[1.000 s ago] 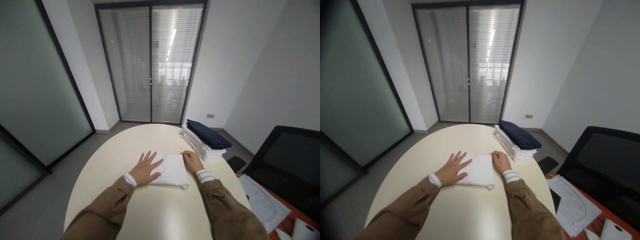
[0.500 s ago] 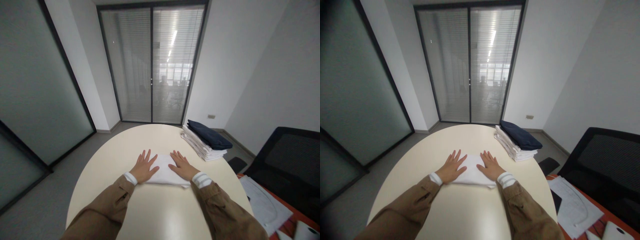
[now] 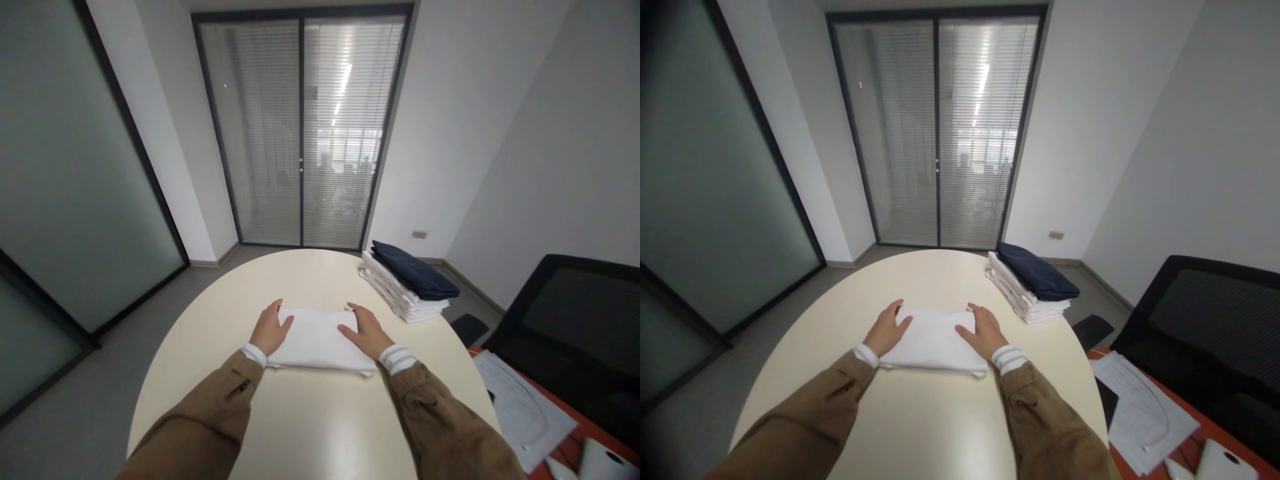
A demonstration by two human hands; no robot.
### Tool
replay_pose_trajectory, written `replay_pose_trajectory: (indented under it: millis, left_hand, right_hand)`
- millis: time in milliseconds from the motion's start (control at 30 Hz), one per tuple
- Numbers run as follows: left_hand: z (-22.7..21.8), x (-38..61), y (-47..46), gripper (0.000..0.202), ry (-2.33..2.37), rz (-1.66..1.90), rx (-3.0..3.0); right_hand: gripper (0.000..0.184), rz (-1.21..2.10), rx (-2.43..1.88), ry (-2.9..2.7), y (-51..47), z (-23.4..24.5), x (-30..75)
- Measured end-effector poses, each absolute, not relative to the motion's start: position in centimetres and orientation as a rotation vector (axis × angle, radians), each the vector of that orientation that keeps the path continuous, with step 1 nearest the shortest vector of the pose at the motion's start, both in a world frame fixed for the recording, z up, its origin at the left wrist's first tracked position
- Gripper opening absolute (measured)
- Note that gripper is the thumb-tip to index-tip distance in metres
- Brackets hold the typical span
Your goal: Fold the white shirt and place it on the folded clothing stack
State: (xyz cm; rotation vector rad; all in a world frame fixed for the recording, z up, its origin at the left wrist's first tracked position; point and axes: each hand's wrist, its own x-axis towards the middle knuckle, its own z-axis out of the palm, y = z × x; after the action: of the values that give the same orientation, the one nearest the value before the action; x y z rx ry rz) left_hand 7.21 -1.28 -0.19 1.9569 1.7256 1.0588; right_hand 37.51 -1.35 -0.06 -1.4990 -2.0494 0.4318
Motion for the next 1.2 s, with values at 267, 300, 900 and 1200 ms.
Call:
replay_pose_trajectory:
  millis: [267,300,900,1200]
  left_hand:
    - [0.9,7.4,-0.8,0.062,1.178,1.512,1.091]
    - [1.2,7.6,-0.9,0.066,1.119,1.519,1.047]
    - [3.1,8.2,-2.4,0.059,0.892,1.502,0.900]
    - [0.5,7.9,-1.0,0.062,1.023,1.467,1.061]
  right_hand:
    - [0.089,0.874,-1.294,-1.609,-0.4,0.1,37.5]
    - [0.093,0.956,-1.275,-1.501,-0.3,0.2,37.4]
    - [0.065,1.672,-0.891,-1.229,-3.3,2.7,36.4]
    - [0.064,1.359,-1.031,-1.403,-2.1,3.6,38.2]
